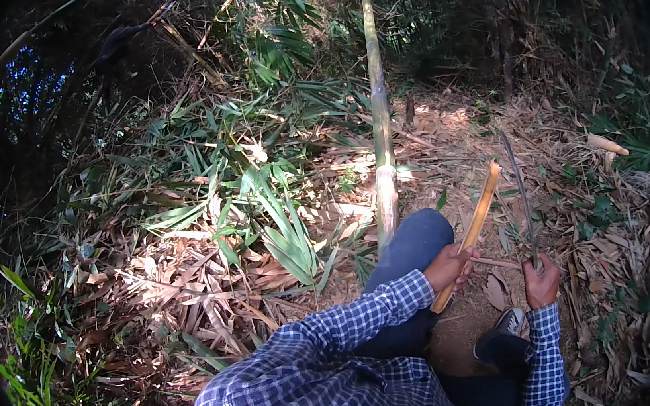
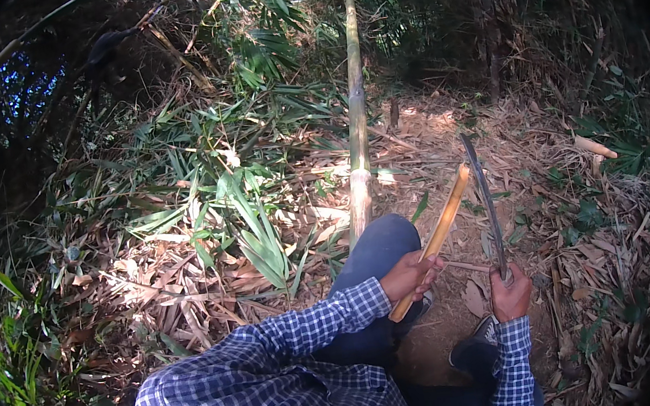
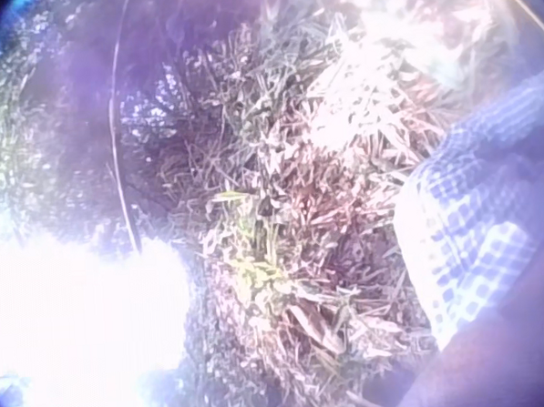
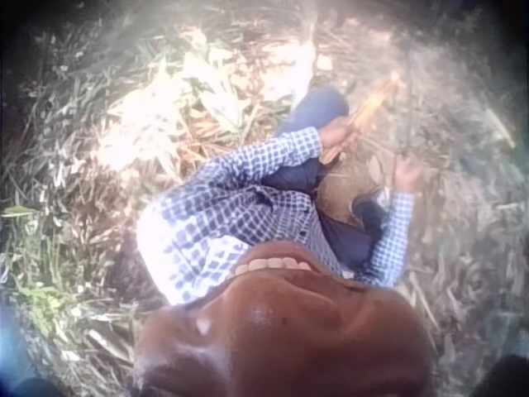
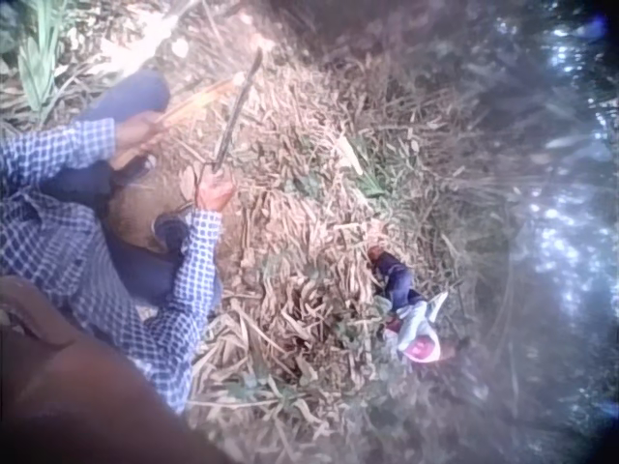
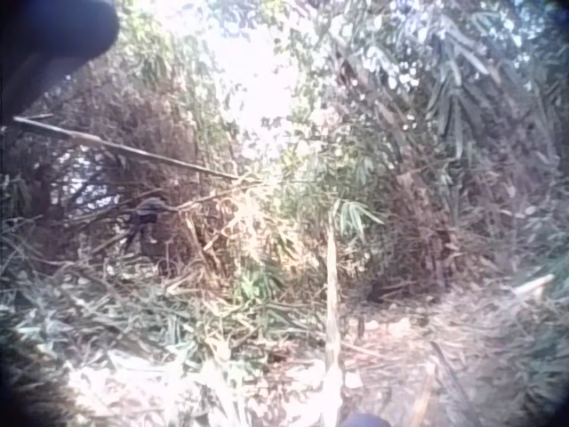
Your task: The person sits on the ground in a bamboo grove and uses a machete to split a long bamboo pole into thin strips. They hold the pole between their legs and repeatedly strike it with the machete to separate the sections.
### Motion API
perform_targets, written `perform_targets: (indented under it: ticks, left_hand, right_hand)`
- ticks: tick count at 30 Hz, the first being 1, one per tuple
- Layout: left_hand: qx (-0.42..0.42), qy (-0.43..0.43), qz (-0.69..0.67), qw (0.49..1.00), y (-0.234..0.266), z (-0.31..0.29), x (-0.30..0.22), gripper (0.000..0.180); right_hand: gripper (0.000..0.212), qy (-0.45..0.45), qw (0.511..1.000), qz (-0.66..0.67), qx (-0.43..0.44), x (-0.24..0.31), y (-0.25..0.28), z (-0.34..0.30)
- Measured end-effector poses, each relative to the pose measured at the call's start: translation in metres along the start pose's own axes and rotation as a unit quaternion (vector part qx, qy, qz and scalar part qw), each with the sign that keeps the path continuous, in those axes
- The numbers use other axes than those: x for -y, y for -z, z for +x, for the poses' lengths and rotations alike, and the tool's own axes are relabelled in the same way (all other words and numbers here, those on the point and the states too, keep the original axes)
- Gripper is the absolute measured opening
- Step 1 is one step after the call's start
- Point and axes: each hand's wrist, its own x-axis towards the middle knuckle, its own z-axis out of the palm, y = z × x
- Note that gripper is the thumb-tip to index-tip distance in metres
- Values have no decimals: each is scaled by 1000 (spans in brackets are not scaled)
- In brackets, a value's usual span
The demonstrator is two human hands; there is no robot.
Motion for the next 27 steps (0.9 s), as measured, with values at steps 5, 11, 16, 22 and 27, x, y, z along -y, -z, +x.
perform_targets:
  ticks: [5, 11, 16, 22, 27]
  left_hand:
    - [-14, 16, -4, 1000, 0, -6, 1, 23]
    - [-9, -3, 7, 1000, 5, -9, 10, 24]
    - [-24, 18, 16, 999, 2, -17, 8, 23]
    - [-20, 0, 24, 1000, 8, -19, 16, 23]
    - [-39, -13, 44, 998, 13, -24, 14, 23]
  right_hand:
    - [22, 22, 999, 2, -28, 0, -3, 1]
    - [23, 8, 1000, 8, -25, -11, -2, 2]
    - [24, 4, 999, 16, -29, -13, -1, 2]
    - [25, -17, 999, 31, -28, -16, 0, 4]
    - [24, -25, 999, 25, -19, -10, 4, 5]
